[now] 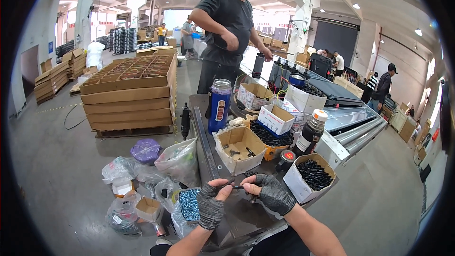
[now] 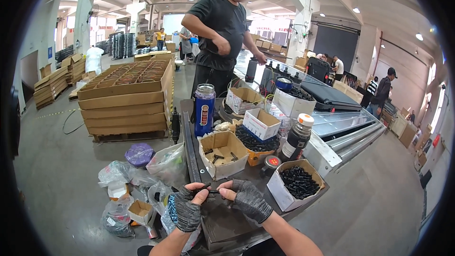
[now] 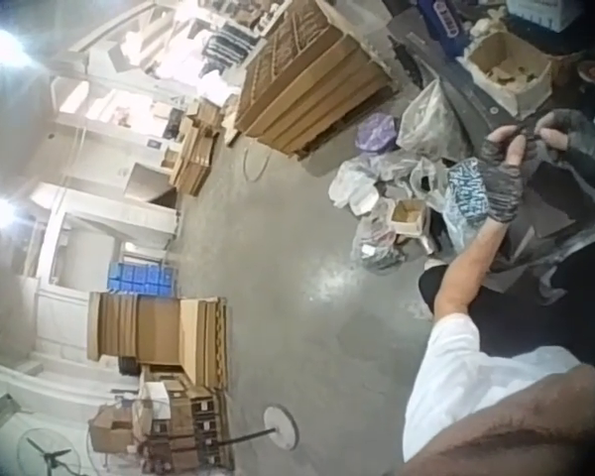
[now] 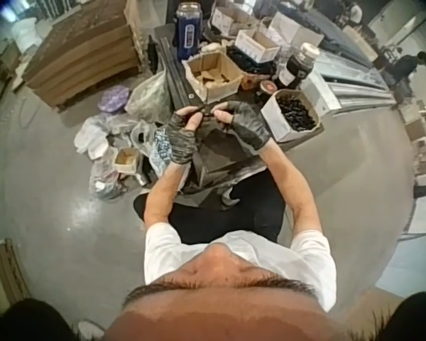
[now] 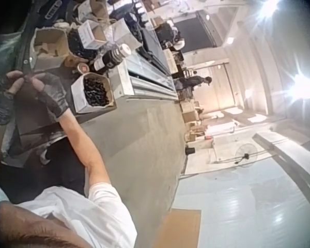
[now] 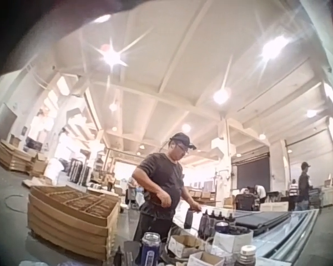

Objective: Assembling small metal rings onto plastic components at a factory workstation.

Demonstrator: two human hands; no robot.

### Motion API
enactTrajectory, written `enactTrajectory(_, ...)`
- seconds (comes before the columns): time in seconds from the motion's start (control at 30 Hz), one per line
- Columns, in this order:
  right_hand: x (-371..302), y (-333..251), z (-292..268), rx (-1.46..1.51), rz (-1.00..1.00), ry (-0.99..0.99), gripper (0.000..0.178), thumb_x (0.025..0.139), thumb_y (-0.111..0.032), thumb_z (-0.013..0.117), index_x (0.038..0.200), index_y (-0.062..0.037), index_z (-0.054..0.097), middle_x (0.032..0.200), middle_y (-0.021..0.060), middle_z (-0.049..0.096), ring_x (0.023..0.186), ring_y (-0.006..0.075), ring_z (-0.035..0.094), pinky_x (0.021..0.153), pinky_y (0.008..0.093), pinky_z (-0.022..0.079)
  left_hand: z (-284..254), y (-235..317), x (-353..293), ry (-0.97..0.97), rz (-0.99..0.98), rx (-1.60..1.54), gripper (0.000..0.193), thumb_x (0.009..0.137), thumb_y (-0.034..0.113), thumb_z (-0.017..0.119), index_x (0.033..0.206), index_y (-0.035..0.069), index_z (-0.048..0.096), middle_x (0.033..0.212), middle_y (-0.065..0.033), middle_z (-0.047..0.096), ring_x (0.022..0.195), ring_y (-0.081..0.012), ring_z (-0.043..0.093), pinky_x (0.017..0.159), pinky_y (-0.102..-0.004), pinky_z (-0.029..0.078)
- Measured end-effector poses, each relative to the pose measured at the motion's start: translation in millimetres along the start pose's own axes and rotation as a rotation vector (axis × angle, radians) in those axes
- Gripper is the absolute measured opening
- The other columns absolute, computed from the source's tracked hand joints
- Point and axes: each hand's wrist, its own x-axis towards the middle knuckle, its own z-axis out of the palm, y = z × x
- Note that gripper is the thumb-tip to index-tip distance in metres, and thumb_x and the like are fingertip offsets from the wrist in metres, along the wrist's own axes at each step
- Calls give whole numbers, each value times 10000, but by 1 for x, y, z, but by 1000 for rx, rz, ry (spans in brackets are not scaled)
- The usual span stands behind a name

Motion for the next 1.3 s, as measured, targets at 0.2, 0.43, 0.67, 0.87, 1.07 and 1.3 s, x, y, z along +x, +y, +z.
enactTrajectory(0.2, 0, -6, 10, -43, -137, 111, 239, 948, -203, 688, 1103, -21, 682, 915, 17, 662, 793, 77, 601, 725, 251, 518, 7, -3, 3, -8, 11, 26, 192, 898, 31, 723, 1082, 16, 669, 938, -46, 708, 857, -109, 644, 780, -248, 521)
enactTrajectory(0.43, 17, -12, 11, -255, -299, 126, 208, 945, -191, 682, 1067, -22, 692, 943, 24, 691, 902, 94, 613, 827, 274, 497, -5, -6, 4, 33, -23, -14, 171, 914, 88, 691, 1063, 10, 658, 945, -45, 682, 846, -121, 613, 786, -266, 504)
enactTrajectory(0.67, 22, -20, 13, -254, -286, 40, 329, 947, -305, 691, 1089, -9, 675, 976, 26, 667, 947, 103, 578, 888, 282, 466, -3, 1, 0, -40, -110, -32, 226, 908, 130, 731, 1068, -3, 642, 949, -88, 699, 850, -174, 650, 805, -299, 539)
enactTrajectory(0.87, 25, -13, 16, -388, -380, 87, 313, 932, -308, 703, 1050, -18, 686, 897, 47, 685, 857, 104, 609, 780, 287, 497, -2, 2, -4, -40, -78, -41, 158, 901, 84, 733, 1027, 10, 673, 943, -73, 710, 855, -142, 649, 800, -268, 527)
enactTrajectory(1.07, 23, -16, 22, -482, -354, 110, 299, 962, -300, 660, 1005, -6, 697, 816, 68, 678, 784, 117, 615, 738, 290, 495, -6, -6, -5, -14, -53, -47, 161, 902, 94, 734, 1028, 11, 679, 937, -64, 703, 845, -134, 630, 795, -270, 514)
enactTrajectory(1.3, 8, -46, 22, -698, -600, 15, 222, 930, -193, 678, 1071, -22, 667, 883, 130, 678, 843, 241, 677, 769, 345, 517, 3, 12, 4, -32, 39, 8, 198, 902, 61, 710, 1093, 18, 679, 952, -37, 682, 869, -122, 613, 805, -260, 497)
